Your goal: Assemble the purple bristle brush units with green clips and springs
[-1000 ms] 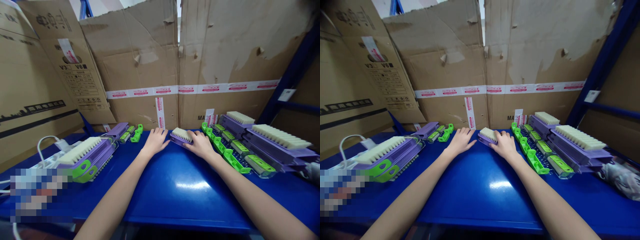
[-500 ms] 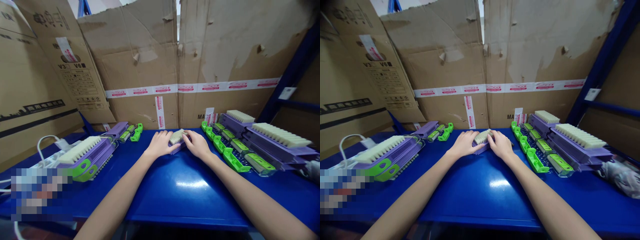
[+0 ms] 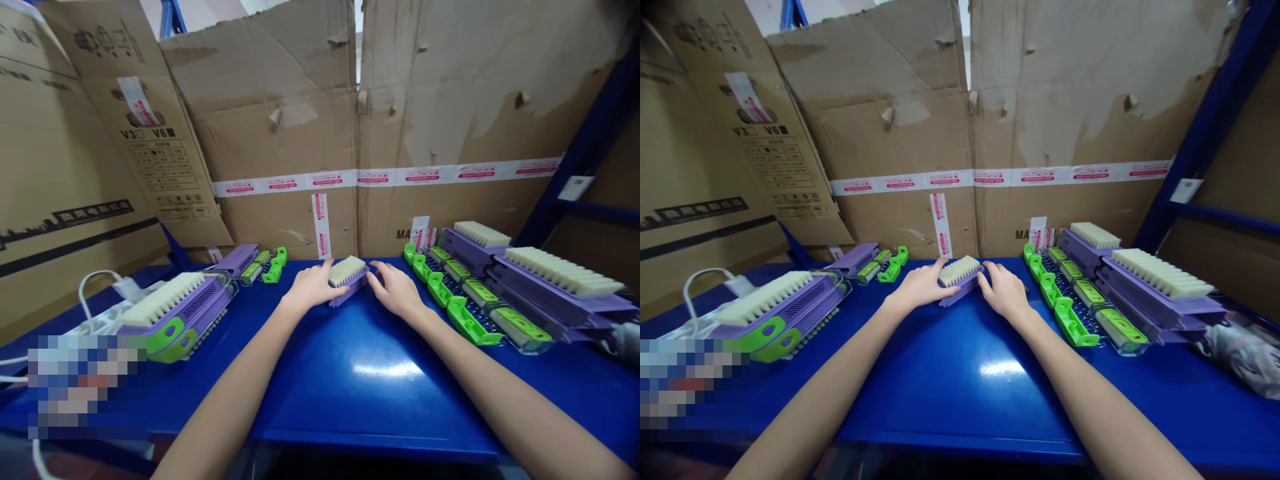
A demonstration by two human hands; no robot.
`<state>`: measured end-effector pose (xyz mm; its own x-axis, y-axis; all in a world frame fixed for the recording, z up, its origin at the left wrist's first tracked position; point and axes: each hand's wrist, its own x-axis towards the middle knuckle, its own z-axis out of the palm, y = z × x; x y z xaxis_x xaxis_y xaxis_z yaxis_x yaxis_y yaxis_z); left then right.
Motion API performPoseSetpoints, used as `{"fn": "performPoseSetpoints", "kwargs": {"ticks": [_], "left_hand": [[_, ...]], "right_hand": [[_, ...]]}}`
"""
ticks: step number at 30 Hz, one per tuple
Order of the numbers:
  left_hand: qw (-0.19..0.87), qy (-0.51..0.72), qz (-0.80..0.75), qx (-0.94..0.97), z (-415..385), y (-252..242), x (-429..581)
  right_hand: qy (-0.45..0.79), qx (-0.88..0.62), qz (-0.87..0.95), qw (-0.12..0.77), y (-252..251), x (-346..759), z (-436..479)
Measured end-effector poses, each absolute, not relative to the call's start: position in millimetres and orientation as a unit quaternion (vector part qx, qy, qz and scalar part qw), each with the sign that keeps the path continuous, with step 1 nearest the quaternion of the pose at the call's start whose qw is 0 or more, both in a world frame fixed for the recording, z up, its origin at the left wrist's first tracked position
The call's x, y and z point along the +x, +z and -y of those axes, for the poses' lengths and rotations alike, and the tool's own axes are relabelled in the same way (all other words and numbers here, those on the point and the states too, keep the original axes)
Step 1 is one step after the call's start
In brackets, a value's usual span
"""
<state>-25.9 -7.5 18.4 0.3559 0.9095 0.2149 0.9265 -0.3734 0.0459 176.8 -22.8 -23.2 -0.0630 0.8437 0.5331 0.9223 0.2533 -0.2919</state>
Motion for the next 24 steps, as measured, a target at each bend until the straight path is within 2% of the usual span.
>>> {"fn": "performPoseSetpoints", "kwargs": {"ticks": [11,19,24], "left_hand": [[0.010,-0.040,0.648,-0.761,2,34,-48],[0.064,-0.020,0.680,-0.730,-4,33,-67],[0.092,-0.060,0.626,-0.772,-13,20,-71]], "right_hand": [[-0.037,-0.625,0.742,0.240,-22,175,26],[-0.030,-0.620,0.753,0.218,-23,174,26],[-0.031,-0.618,0.755,0.217,-23,174,26]]}}
